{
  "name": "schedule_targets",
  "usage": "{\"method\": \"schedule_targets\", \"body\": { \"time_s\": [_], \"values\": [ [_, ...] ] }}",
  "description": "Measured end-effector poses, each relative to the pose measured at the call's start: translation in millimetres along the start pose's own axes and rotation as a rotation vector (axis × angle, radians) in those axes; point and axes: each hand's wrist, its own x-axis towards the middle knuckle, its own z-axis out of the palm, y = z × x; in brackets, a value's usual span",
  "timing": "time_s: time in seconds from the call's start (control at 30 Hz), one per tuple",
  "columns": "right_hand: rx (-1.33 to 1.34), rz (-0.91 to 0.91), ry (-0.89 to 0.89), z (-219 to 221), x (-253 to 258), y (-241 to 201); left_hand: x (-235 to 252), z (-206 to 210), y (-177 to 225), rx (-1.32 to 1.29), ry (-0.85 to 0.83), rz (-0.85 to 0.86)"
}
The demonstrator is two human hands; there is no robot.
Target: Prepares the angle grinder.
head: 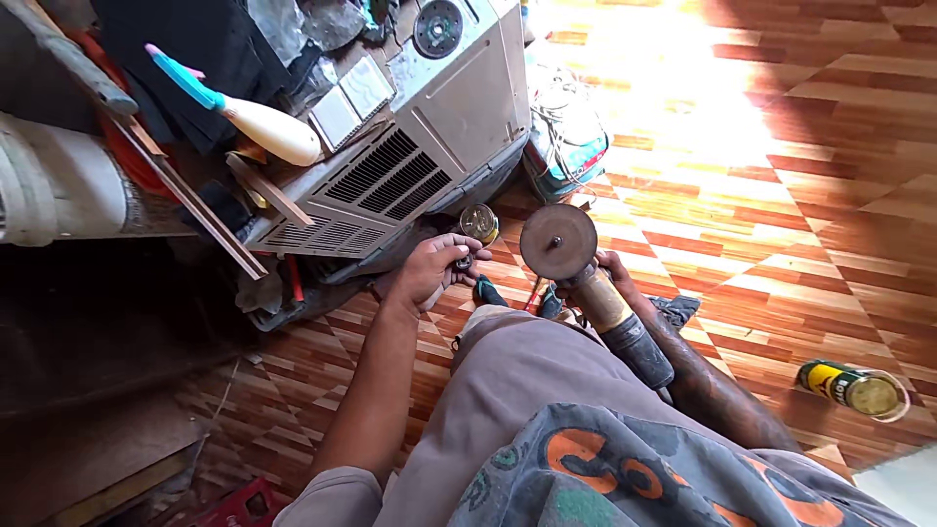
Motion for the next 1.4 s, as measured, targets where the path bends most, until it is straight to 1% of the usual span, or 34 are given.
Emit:
{"method": "schedule_targets", "body": {
  "time_s": [0.1,0.17,0.23,0.3,0.37,0.43,0.5,0.63,0.73,0.8,0.9,1.03,1.23,1.33,1.4],
  "values": [
    [-0.039,0.019,0.003,1,0,-1,-3,3,5,-0.005,-0.068,0.043],
    [-0.053,0.029,0.010,3,2,-3,-10,5,10,0.037,-0.101,0.073],
    [-0.056,0.021,0.014,5,2,-2,-18,8,15,0.083,-0.095,0.073],
    [-0.056,0.010,0.014,1,5,1,-25,11,17,0.105,-0.045,0.061],
    [-0.077,0.007,0.008,1,8,0,-28,5,14,0.068,-0.037,0.082],
    [-0.065,0.003,-0.007,2,12,0,-27,-5,9,0.014,-0.068,0.129],
    [-0.057,0.016,-0.045,4,14,-2,-30,-9,11,-0.063,-0.101,0.154],
    [-0.075,0.044,-0.099,6,21,-3,-35,-10,20,-0.249,-0.155,0.200],
    [-0.067,0.045,-0.075,9,23,0,-36,-6,20,-0.348,-0.153,0.245],
    [-0.042,0.054,-0.059,10,21,2,-35,-2,21,-0.330,-0.113,0.251],
    [-0.023,0.059,-0.085,5,24,3,-32,1,19,-0.234,-0.040,0.227],
    [-0.027,0.040,-0.010,11,23,4,-34,-3,16,-0.268,-0.127,0.227],
    [-0.093,0.038,-0.036,6,22,0,-35,-2,11,-0.437,-0.205,0.292],
    [-0.096,0.027,-0.017,2,22,-1,-36,7,12,-0.444,-0.231,0.327],
    [-0.067,0.028,-0.030,-3,23,-1,-37,15,13,-0.411,-0.210,0.348]
  ]
}}
